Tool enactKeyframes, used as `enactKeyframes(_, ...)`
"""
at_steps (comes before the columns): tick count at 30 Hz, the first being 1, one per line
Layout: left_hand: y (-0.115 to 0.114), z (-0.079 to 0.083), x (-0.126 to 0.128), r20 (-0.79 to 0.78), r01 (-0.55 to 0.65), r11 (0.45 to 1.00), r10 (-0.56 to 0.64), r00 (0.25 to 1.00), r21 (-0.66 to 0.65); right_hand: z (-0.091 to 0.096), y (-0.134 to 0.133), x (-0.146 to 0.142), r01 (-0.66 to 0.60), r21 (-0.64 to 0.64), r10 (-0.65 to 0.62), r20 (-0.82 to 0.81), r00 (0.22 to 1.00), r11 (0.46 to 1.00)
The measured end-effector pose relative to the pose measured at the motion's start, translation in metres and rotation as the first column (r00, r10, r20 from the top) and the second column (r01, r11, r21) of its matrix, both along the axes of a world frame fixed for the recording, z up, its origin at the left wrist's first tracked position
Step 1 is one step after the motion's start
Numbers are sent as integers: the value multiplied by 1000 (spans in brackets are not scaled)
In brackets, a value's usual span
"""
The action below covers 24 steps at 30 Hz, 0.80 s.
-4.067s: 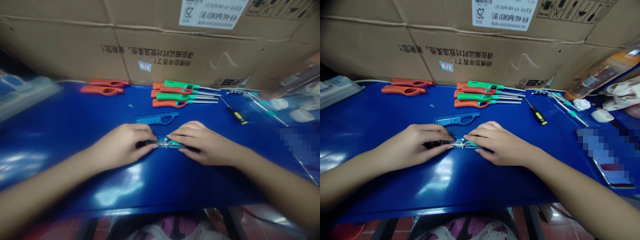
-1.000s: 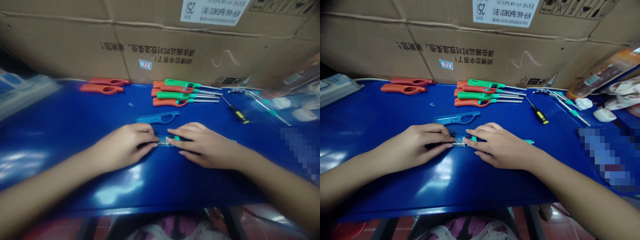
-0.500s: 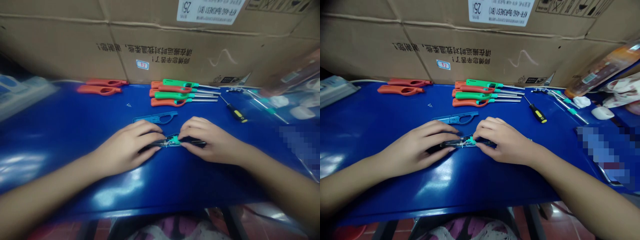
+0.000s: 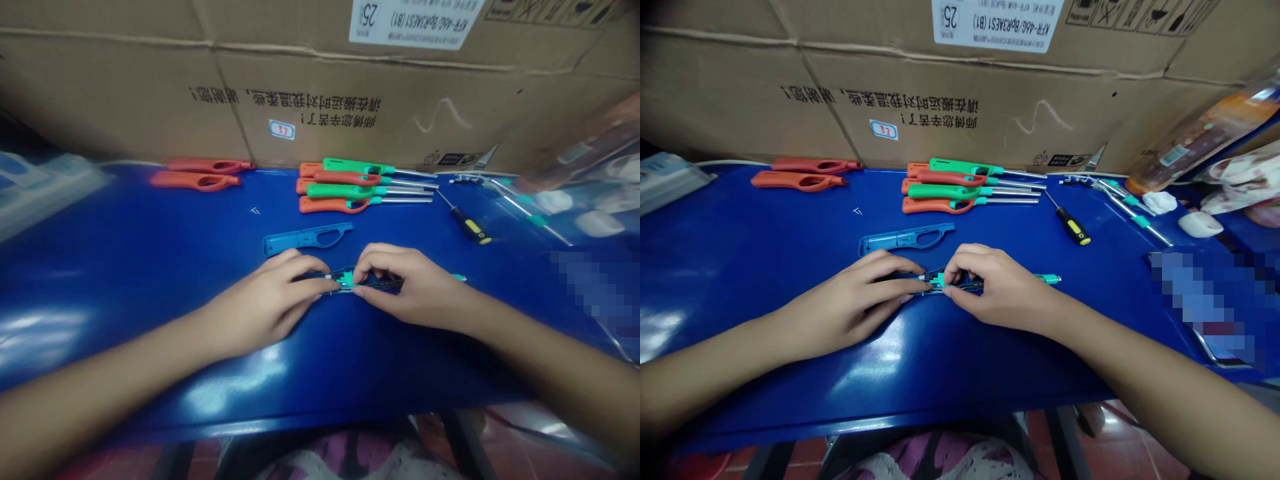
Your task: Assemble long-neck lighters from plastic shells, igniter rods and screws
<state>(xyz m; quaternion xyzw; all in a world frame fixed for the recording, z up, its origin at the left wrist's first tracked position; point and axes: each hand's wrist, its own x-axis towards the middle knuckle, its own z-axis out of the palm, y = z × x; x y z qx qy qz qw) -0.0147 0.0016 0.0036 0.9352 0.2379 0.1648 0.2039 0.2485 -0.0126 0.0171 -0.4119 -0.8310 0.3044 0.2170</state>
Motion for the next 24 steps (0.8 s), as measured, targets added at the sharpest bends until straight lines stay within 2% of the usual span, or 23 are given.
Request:
enactKeyframes(5,-1,2,0,-33,-5,1000,5,999,-7,3,1,1,-25,4,25,26,999,1000)
enactKeyframes(10,0,3,-2,-58,-2,1000,2,998,4,2,2,4,9,2,-9,59,998,1000)
enactKeyframes(24,0,3,-1,-69,6,1000,-5,998,10,7,4,13,-123,115,100,187,977,986)
